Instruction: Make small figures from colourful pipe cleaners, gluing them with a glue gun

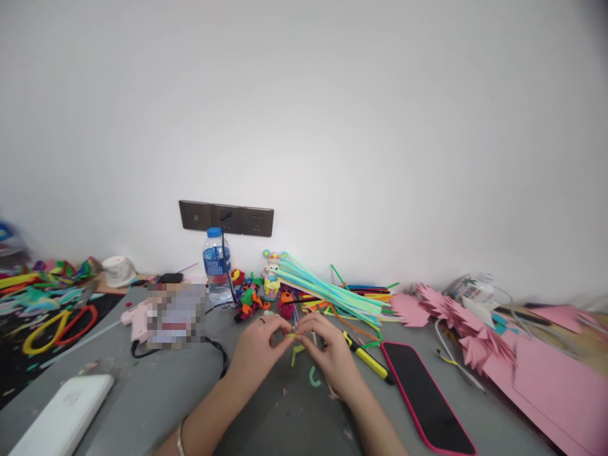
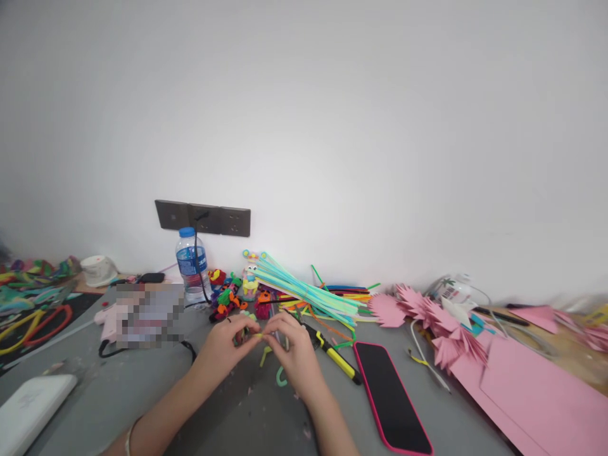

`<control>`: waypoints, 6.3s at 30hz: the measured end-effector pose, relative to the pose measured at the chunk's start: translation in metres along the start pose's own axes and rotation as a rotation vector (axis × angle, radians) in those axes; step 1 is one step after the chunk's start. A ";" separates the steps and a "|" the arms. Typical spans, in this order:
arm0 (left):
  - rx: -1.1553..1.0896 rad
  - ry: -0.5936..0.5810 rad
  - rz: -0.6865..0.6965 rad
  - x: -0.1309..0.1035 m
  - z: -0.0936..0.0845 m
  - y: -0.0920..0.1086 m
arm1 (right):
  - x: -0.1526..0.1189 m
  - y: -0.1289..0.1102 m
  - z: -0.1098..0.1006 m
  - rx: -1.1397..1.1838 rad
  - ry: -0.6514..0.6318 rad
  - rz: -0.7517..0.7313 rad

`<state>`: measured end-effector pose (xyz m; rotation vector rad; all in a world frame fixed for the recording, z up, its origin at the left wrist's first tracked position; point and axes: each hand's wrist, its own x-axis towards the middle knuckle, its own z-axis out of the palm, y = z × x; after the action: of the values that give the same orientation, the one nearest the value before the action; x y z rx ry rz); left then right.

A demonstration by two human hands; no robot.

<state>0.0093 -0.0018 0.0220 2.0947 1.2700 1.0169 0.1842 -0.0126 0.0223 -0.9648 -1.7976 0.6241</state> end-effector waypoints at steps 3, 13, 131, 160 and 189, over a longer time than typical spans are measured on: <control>-0.025 -0.009 0.017 0.000 -0.001 0.001 | 0.001 -0.001 0.001 0.033 0.023 0.018; -0.077 0.085 0.212 0.002 0.001 -0.011 | 0.000 0.017 -0.020 -0.092 -0.099 0.095; 0.039 0.059 0.026 0.014 -0.022 -0.029 | -0.008 0.066 -0.016 -0.400 0.296 0.140; 0.117 -0.127 0.307 -0.010 0.013 0.003 | 0.092 0.053 0.013 -1.040 0.042 -0.037; 0.110 -0.083 0.310 -0.006 0.019 -0.004 | 0.101 0.082 -0.023 -0.529 0.181 -0.035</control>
<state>0.0201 -0.0062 0.0058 2.4464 1.0009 0.9919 0.2109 0.1166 0.0205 -1.2885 -1.8441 0.0239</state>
